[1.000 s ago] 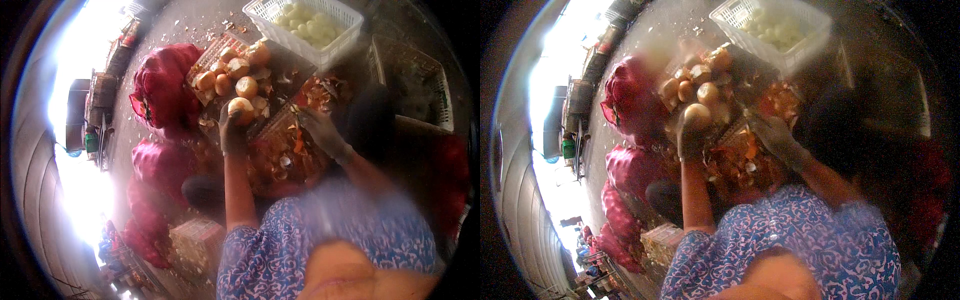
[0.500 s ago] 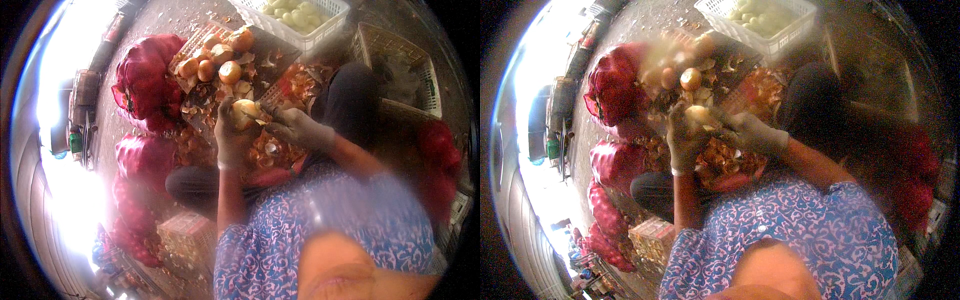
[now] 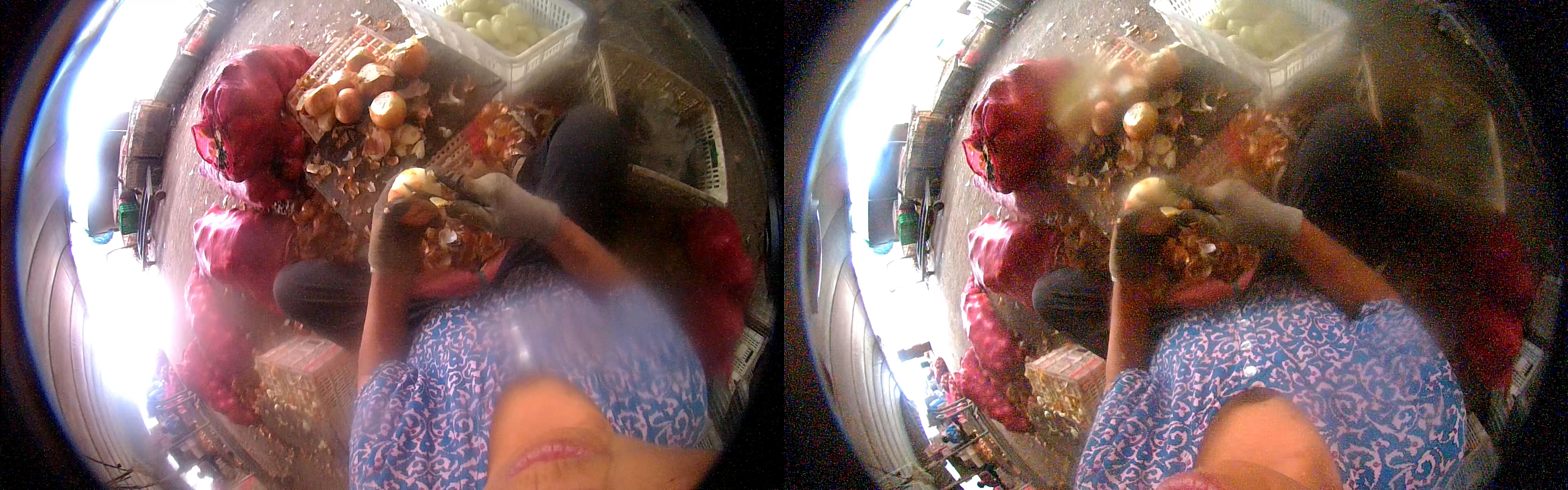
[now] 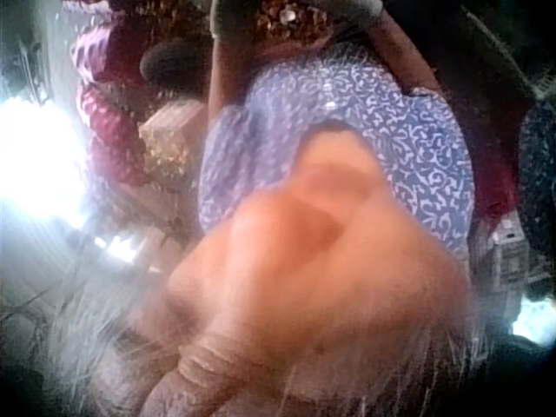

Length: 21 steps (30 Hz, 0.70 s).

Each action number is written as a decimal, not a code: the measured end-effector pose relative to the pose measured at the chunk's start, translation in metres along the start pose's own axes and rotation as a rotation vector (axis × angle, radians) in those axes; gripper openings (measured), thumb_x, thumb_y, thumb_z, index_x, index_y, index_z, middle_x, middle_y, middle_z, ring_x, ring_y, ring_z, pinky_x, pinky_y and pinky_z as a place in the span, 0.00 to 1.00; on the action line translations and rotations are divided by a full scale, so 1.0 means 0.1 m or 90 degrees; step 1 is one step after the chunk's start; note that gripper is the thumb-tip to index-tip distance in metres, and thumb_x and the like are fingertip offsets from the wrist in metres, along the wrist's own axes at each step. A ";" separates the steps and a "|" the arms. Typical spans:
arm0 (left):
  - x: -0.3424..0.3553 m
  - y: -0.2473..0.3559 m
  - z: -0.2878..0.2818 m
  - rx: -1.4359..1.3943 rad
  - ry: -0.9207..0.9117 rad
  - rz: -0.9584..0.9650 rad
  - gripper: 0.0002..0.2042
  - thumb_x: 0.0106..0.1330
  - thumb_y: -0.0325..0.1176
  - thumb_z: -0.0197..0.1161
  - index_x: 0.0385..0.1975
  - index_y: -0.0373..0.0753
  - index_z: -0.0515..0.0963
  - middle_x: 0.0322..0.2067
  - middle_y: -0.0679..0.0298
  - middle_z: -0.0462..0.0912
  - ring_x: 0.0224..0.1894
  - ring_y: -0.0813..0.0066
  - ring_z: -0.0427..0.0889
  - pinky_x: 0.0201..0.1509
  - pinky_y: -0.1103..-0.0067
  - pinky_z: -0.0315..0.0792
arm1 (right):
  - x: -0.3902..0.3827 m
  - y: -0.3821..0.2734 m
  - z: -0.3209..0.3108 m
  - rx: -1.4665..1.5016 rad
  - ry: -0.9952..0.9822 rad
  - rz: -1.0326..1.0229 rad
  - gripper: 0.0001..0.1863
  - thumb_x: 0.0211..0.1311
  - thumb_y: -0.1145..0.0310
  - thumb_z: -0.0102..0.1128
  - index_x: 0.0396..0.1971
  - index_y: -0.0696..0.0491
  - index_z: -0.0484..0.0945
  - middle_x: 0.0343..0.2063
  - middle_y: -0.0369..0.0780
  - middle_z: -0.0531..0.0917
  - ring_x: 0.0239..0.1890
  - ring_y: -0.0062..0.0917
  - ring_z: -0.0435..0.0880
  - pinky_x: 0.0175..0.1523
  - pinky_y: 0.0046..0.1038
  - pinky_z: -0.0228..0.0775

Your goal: The person sits on the floor and peels onions one by one using a knife. They remove the outer skin and place the peeled onions into a white basket while discarding the peels onto the floor.

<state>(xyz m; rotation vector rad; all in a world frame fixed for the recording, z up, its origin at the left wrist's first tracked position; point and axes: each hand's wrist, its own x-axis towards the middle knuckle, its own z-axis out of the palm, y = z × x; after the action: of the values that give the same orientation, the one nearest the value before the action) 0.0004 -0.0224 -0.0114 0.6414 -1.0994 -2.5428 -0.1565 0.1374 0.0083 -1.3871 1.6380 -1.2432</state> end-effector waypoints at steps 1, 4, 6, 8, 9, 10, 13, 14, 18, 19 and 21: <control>-0.02 0.00 0.01 -0.012 0.002 -0.033 0.28 0.62 0.40 0.63 0.58 0.31 0.70 0.47 0.55 0.81 0.46 0.65 0.83 0.50 0.72 0.78 | 0.00 0.01 0.01 -0.030 0.002 0.003 0.26 0.71 0.64 0.59 0.65 0.57 0.70 0.33 0.50 0.84 0.34 0.29 0.87 0.39 0.32 0.76; -0.09 -0.01 0.09 0.132 -0.045 0.046 0.26 0.64 0.40 0.62 0.58 0.30 0.70 0.49 0.54 0.81 0.49 0.63 0.83 0.54 0.69 0.78 | 0.01 0.05 0.05 -0.053 0.096 -0.145 0.25 0.71 0.64 0.59 0.63 0.57 0.72 0.36 0.53 0.84 0.38 0.34 0.88 0.43 0.33 0.76; -0.10 -0.04 0.15 0.023 -0.029 -0.063 0.21 0.71 0.43 0.55 0.57 0.36 0.73 0.53 0.56 0.80 0.53 0.62 0.80 0.61 0.67 0.73 | 0.01 0.09 0.05 -0.060 0.110 -0.154 0.25 0.71 0.64 0.59 0.63 0.57 0.71 0.39 0.54 0.84 0.41 0.35 0.88 0.45 0.33 0.76; -0.11 -0.06 0.18 -0.083 -0.047 -0.121 0.19 0.74 0.43 0.55 0.58 0.39 0.74 0.54 0.57 0.80 0.56 0.61 0.79 0.65 0.65 0.71 | 0.02 0.12 0.03 -0.092 0.090 -0.131 0.25 0.71 0.65 0.59 0.64 0.58 0.71 0.40 0.55 0.84 0.42 0.34 0.87 0.47 0.32 0.76; -0.11 -0.06 0.19 -0.077 -0.046 -0.122 0.20 0.73 0.44 0.56 0.58 0.39 0.74 0.53 0.58 0.80 0.55 0.62 0.79 0.64 0.65 0.72 | 0.02 0.13 0.02 -0.112 0.064 -0.095 0.25 0.71 0.65 0.58 0.64 0.58 0.70 0.41 0.54 0.84 0.43 0.33 0.87 0.47 0.32 0.76; -0.10 -0.05 0.20 -0.060 -0.035 -0.125 0.21 0.72 0.45 0.57 0.58 0.38 0.74 0.53 0.58 0.80 0.55 0.62 0.79 0.63 0.65 0.72 | 0.02 0.13 0.01 -0.139 0.037 -0.053 0.25 0.71 0.65 0.58 0.64 0.59 0.70 0.42 0.54 0.84 0.43 0.32 0.87 0.48 0.32 0.76; -0.11 -0.01 0.19 0.112 -0.029 -0.083 0.24 0.69 0.47 0.61 0.58 0.37 0.73 0.52 0.59 0.80 0.54 0.64 0.80 0.61 0.67 0.74 | 0.02 0.08 -0.02 -0.080 0.079 -0.013 0.24 0.73 0.65 0.56 0.65 0.58 0.71 0.38 0.45 0.87 0.39 0.23 0.85 0.45 0.28 0.75; -0.12 0.00 0.20 0.182 -0.014 -0.059 0.25 0.68 0.47 0.62 0.58 0.36 0.73 0.52 0.59 0.80 0.53 0.64 0.80 0.59 0.68 0.75 | 0.01 0.05 -0.03 0.035 0.093 -0.005 0.24 0.74 0.63 0.55 0.64 0.57 0.72 0.44 0.45 0.85 0.45 0.25 0.84 0.50 0.29 0.74; -0.11 0.01 0.21 0.165 -0.045 0.005 0.27 0.64 0.45 0.66 0.58 0.35 0.73 0.50 0.59 0.81 0.50 0.65 0.82 0.55 0.70 0.78 | -0.01 -0.04 -0.06 0.266 0.068 0.116 0.25 0.75 0.58 0.52 0.64 0.58 0.72 0.59 0.45 0.80 0.60 0.27 0.78 0.64 0.29 0.69; -0.11 0.01 0.21 0.162 -0.052 0.001 0.27 0.64 0.44 0.67 0.58 0.35 0.73 0.50 0.59 0.81 0.50 0.64 0.82 0.55 0.70 0.78 | -0.01 -0.05 -0.06 0.271 0.066 0.116 0.26 0.75 0.58 0.51 0.64 0.59 0.71 0.60 0.44 0.79 0.61 0.25 0.76 0.66 0.29 0.67; -0.09 0.00 0.21 0.144 -0.040 -0.006 0.29 0.60 0.41 0.68 0.59 0.34 0.72 0.50 0.58 0.81 0.50 0.65 0.82 0.53 0.71 0.79 | 0.00 -0.06 -0.07 0.295 0.079 0.116 0.23 0.75 0.57 0.52 0.59 0.59 0.75 0.55 0.43 0.82 0.55 0.24 0.79 0.61 0.28 0.71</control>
<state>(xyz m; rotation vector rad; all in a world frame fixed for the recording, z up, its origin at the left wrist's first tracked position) -0.0026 -0.0053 0.0037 0.6249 -1.4241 -2.4819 -0.1603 0.1394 0.0163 -0.8736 1.3981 -1.5022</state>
